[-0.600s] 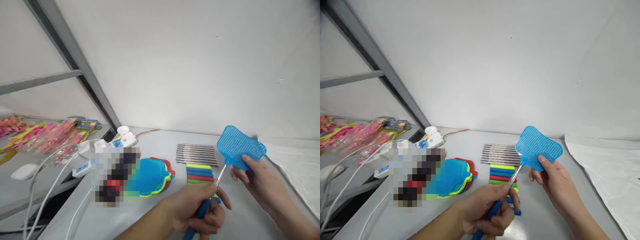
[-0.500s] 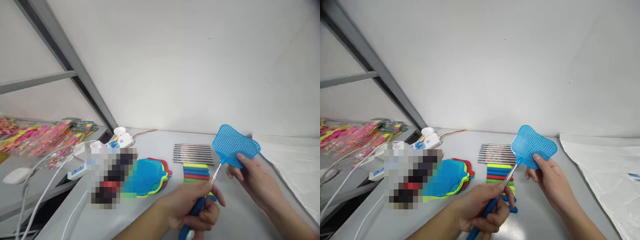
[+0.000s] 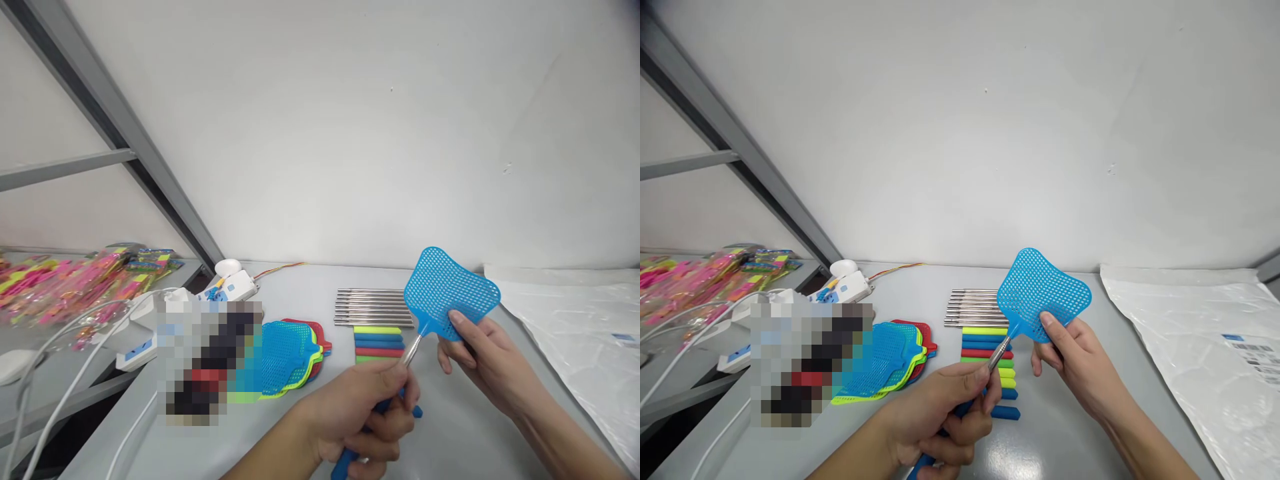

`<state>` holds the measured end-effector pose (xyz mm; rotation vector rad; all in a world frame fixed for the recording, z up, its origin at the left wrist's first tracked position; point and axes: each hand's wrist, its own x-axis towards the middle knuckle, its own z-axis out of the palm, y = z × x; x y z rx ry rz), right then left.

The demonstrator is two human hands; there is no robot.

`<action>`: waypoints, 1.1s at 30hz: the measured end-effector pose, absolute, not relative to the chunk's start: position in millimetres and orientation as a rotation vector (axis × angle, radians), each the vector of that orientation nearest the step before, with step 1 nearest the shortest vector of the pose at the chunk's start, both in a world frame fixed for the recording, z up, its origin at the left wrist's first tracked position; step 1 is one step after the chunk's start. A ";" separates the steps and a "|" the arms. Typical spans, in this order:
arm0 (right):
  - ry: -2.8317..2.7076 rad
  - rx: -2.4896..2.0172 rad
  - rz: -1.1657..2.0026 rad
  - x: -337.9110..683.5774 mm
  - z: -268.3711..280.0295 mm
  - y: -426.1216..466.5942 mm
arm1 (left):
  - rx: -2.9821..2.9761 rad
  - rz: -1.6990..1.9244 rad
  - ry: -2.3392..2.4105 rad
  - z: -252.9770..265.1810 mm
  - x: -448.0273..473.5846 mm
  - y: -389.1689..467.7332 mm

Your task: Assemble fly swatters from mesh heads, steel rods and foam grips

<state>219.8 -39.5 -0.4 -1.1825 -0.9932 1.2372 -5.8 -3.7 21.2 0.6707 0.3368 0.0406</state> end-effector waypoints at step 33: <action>-1.170 -1.246 1.342 175.8 8.7 -52.8 | 0.780 0.147 0.303 -2.5 17.3 -17.7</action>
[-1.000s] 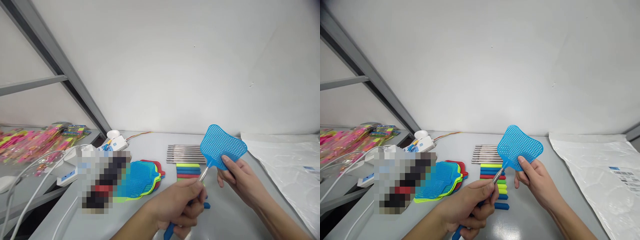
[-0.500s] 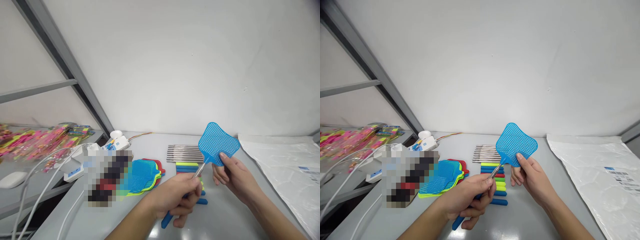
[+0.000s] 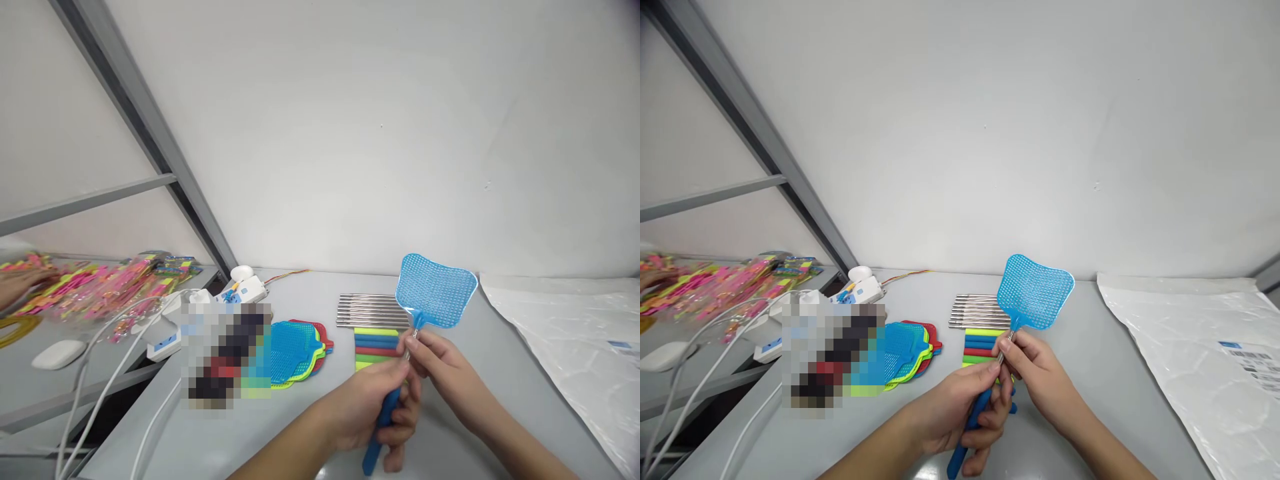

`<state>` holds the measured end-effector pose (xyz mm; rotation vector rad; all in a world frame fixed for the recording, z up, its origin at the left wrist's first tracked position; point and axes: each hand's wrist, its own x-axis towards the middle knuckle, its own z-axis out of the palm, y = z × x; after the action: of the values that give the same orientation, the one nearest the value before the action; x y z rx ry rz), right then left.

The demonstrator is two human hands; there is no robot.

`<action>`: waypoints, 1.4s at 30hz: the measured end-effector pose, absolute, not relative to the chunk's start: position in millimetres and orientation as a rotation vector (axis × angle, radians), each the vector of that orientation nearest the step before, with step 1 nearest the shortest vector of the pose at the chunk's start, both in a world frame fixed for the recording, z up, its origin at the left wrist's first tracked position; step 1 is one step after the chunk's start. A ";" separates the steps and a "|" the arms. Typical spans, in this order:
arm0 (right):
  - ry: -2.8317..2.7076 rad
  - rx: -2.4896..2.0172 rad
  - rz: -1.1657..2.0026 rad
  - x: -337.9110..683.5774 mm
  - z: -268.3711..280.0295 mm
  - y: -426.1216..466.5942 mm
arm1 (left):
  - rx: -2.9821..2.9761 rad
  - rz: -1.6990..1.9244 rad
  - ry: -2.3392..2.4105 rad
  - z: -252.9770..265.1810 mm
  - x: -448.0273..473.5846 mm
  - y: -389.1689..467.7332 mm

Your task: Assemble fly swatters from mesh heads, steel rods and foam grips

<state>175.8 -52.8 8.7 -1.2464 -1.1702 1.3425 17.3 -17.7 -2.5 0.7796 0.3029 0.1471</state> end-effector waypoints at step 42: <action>-0.737 -1.069 1.505 211.8 -5.8 -54.8 | 2.709 0.780 1.572 -13.5 -151.5 -17.3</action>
<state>211.8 -54.8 -5.8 -1.0694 -0.7368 1.5054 -151.5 -17.3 -13.5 2.7090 1.5720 0.7802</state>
